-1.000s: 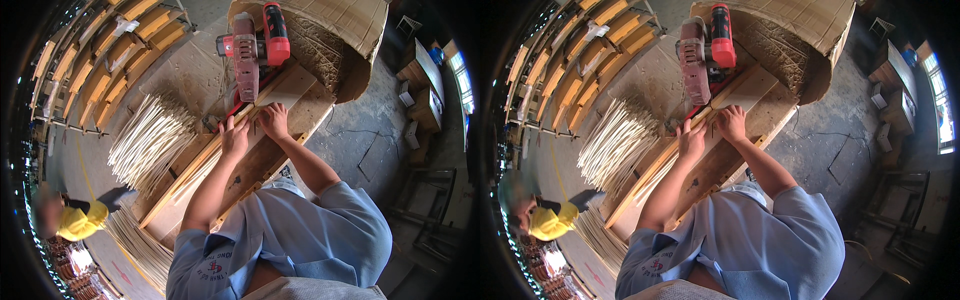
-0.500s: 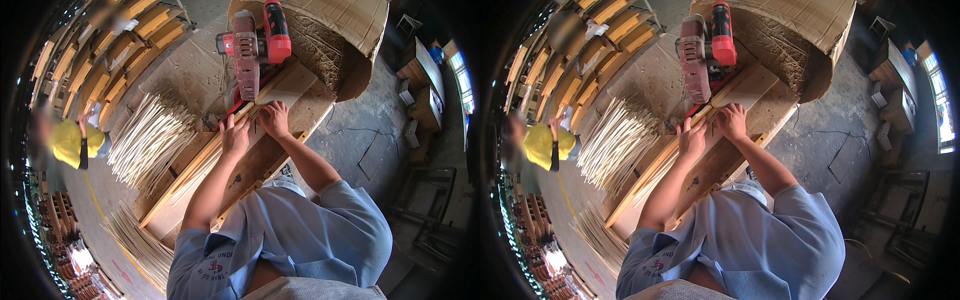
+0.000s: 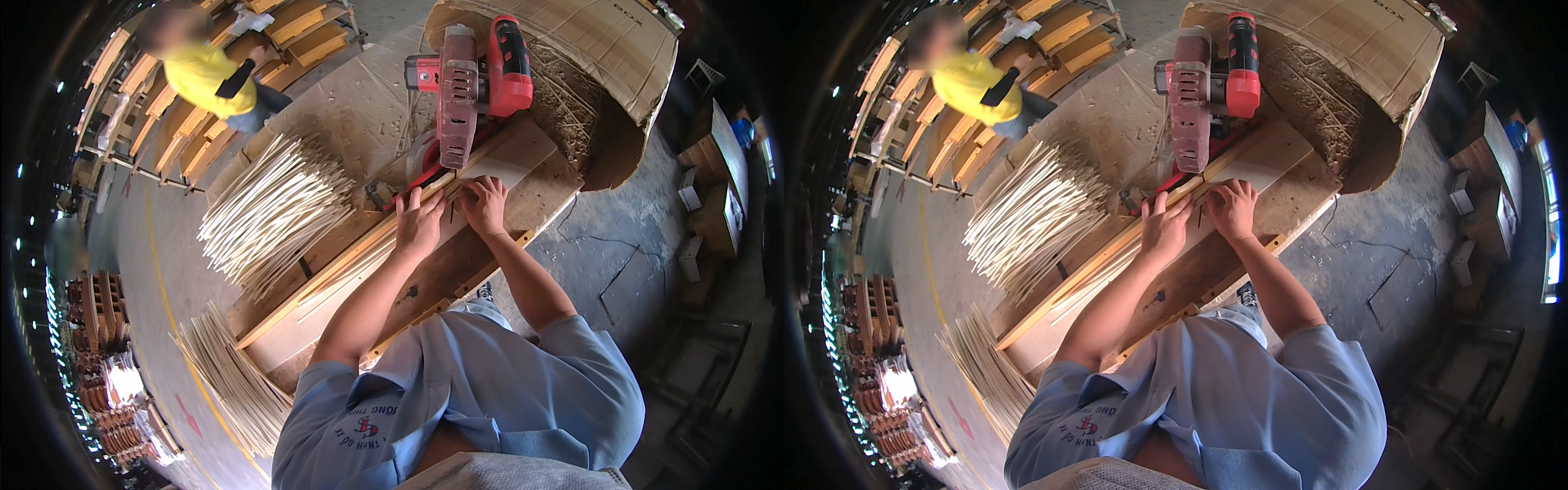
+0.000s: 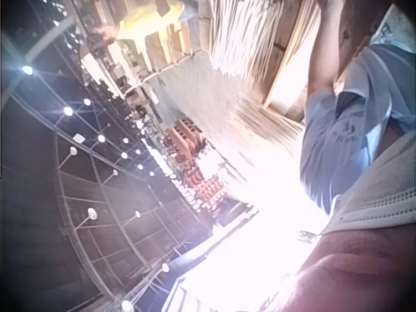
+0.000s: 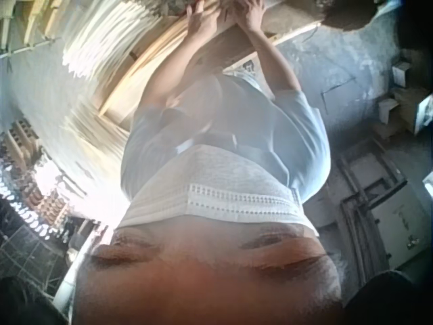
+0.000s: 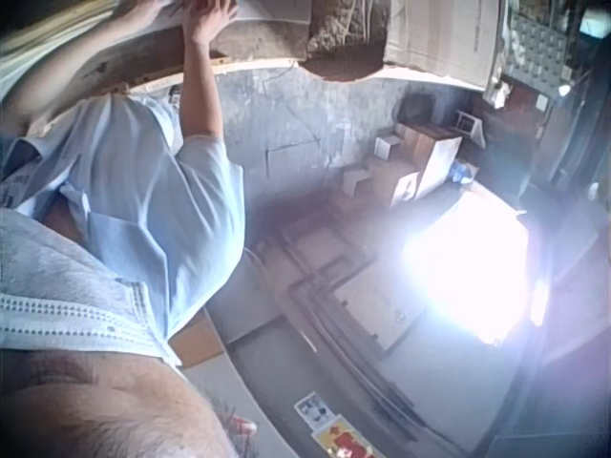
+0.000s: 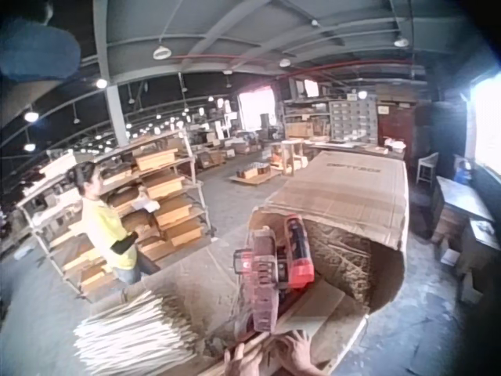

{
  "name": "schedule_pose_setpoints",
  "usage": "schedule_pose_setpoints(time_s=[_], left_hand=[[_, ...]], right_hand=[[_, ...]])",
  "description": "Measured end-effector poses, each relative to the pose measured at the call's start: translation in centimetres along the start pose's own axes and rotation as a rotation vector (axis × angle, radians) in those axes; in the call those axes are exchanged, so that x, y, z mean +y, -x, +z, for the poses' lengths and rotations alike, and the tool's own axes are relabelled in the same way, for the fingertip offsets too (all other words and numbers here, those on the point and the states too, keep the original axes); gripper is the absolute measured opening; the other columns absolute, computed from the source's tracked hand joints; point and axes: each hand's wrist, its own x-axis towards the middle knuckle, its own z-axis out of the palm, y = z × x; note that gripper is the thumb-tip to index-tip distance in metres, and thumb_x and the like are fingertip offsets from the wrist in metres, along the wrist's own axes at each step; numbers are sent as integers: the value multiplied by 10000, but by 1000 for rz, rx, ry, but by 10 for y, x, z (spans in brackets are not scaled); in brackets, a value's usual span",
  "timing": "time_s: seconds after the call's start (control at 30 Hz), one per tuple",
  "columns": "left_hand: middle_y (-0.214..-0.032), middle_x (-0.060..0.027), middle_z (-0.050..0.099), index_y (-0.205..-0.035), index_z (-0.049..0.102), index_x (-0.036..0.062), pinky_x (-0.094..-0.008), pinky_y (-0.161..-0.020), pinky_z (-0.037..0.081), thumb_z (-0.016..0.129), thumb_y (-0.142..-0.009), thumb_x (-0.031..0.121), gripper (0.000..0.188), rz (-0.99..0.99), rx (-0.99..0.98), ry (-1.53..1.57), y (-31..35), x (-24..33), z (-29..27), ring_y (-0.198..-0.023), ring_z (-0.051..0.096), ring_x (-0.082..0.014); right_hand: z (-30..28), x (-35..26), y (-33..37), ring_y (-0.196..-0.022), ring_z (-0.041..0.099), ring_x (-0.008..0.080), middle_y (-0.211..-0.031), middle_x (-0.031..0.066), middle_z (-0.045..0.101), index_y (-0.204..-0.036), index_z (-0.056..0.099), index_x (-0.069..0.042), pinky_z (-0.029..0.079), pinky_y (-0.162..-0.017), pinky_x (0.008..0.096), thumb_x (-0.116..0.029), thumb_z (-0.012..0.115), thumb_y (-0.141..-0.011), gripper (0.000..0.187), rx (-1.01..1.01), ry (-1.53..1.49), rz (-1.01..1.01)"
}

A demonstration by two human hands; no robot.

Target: The person repeatedly picks up small bundles of thin bamboo sticks, aligns them on a wooden guide, and cuts them to length using a red handheld circular saw. Cut pieces are placed into a growing pile on the workbench. The process is repeated continuously throughout the clip.

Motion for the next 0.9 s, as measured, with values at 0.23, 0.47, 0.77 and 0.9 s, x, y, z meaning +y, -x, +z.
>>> schedule_pose_setpoints(time_s=[0.23, 0.47, 0.77, 0.9], left_hand=[[-1390, 1, 675, -1277, 719, 103, -596, -1094, 331, 614, -889, 90, 402, 16, 11, -25, 0, 0, -1, -1307, 486, -359], [-1390, 19, 668, -1273, 717, 118, -625, -1127, 326, 600, -924, 130, 368, 10, -12, -14, 0, 0, -3, -1318, 476, -343], [-1397, 12, 672, -1264, 729, 134, -566, -1114, 338, 637, -888, 97, 389, 15, -11, -21, -2, 2, -5, -1309, 474, -356], [-1394, 8, 674, -1267, 729, 132, -568, -1117, 334, 633, -893, 97, 388, 13, -16, -22, -1, 2, -5, -1317, 469, -357]], right_hand=[[1, 4, 2, -1071, 582, 297, -964, 25, 656, -896, 771, -144, 416, -974, 476, -212, 788, -774, 141, 20, -23, -37], [3, 4, 3, -1088, 575, 301, -1026, 35, 655, -951, 771, -148, 413, -985, 463, -226, 773, -795, 174, -1, -2, 32], [2, 5, 3, -1114, 568, 296, -1052, 31, 658, -1015, 784, -155, 405, -999, 459, -242, 772, -806, 227, -33, 21, -6], [1, 6, 3, -1108, 570, 295, -1020, 30, 661, -977, 790, -154, 409, -996, 458, -233, 770, -803, 192, -39, 4, -18]])
